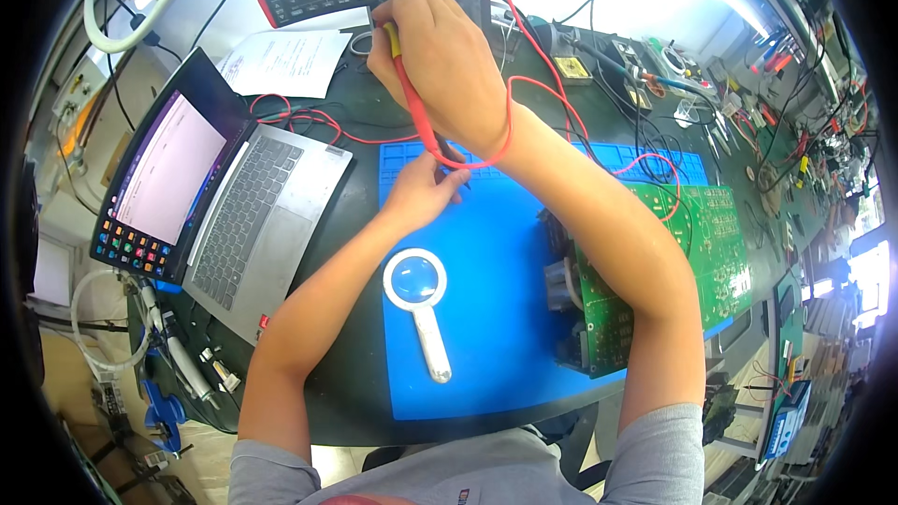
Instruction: The person uses a multimeter probe to test points on a green circuit board while operating a bench multimeter and referring to a laptop screen.
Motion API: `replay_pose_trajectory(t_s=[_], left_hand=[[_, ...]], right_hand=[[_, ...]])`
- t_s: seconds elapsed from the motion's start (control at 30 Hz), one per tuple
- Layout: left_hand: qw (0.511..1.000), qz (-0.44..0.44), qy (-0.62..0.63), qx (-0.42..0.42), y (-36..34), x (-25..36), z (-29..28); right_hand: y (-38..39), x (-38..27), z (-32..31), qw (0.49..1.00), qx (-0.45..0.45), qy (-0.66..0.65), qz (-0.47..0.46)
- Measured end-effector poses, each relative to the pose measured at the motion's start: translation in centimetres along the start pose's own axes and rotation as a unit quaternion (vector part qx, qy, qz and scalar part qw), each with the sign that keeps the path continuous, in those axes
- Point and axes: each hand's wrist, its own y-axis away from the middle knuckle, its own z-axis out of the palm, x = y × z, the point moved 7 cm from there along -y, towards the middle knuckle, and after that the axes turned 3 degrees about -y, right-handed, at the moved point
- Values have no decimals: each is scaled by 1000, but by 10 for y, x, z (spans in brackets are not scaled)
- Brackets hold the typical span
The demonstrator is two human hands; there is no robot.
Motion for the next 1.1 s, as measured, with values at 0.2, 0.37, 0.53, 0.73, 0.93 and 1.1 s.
replay_pose_trajectory(t_s=[0.2,0.37,0.53,0.73,0.93,1.1], left_hand=[[1000,4,0,3,2,-2,3],[1000,4,-5,2,3,2,3],[1000,3,-8,0,2,1,2],[1000,4,-4,0,2,1,3],[1000,0,-9,-1,2,2,2],[1000,1,-13,-1,3,4,1]], right_hand=[[1,-1,0,1000,-4,7,6],[1,0,-1,1000,-4,7,6],[1,-1,0,1000,-3,5,5],[0,-2,-1,1000,-6,5,3],[0,-3,-1,1000,-3,3,-1],[-1,-3,-1,1000,-4,2,2]])
